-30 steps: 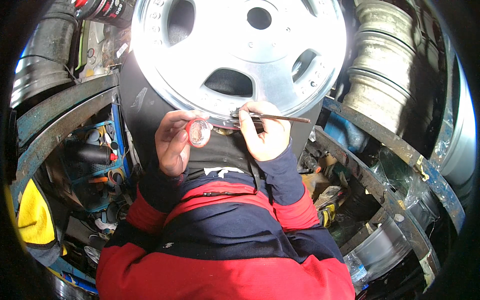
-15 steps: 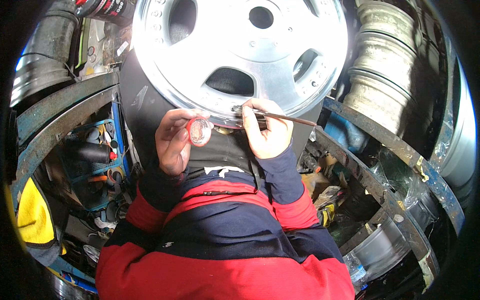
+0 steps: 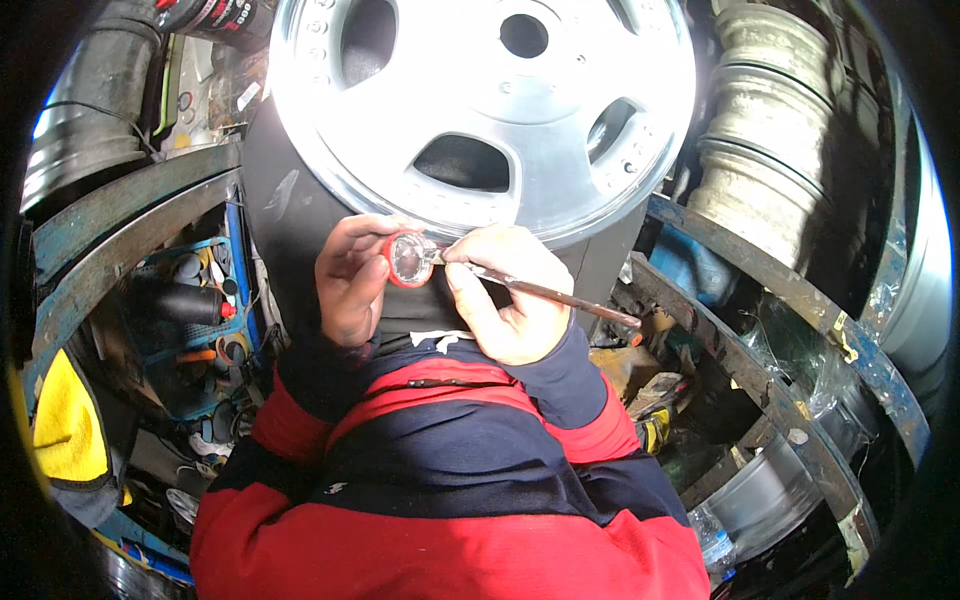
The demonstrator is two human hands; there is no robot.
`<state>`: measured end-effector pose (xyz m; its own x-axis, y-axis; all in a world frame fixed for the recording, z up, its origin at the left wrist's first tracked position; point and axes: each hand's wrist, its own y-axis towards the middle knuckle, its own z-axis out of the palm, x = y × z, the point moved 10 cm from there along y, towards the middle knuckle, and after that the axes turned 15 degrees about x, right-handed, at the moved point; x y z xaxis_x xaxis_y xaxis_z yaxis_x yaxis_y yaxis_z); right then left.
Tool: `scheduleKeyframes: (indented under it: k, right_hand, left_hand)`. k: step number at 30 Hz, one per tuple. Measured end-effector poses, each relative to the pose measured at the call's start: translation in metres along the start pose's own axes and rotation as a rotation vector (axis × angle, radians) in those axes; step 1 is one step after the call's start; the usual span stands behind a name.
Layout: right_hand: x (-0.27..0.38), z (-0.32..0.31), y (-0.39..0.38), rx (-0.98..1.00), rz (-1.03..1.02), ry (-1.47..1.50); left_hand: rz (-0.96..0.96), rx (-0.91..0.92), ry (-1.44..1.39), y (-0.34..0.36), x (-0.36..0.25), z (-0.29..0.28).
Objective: The person paints the small decorative bolts and crevices on a silver car rim using a fine brush and red paint. They rotate the rim on their lap to reach different sections.
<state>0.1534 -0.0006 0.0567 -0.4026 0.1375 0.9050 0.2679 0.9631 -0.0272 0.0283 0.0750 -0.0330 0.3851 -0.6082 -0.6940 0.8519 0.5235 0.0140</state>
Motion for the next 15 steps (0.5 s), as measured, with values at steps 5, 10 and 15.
scheduleKeyframes:
  k: [5,10,15]
  right_hand:
    - [0.0075,0.0012,0.0044,0.006,-0.037,-0.060]
    - [0.0098,0.0036,0.0072,0.018,-0.060,-0.084]
    - [0.0093,0.0026,0.0056,0.000,-0.072,-0.065]
  left_hand:
    - [0.001,-0.002,0.006,-0.0008,-0.0002,-0.0001]
    - [-0.003,-0.006,0.029,-0.0014,-0.0006,-0.0006]
    - [-0.029,-0.009,0.013,-0.0023,0.0002,-0.0007]
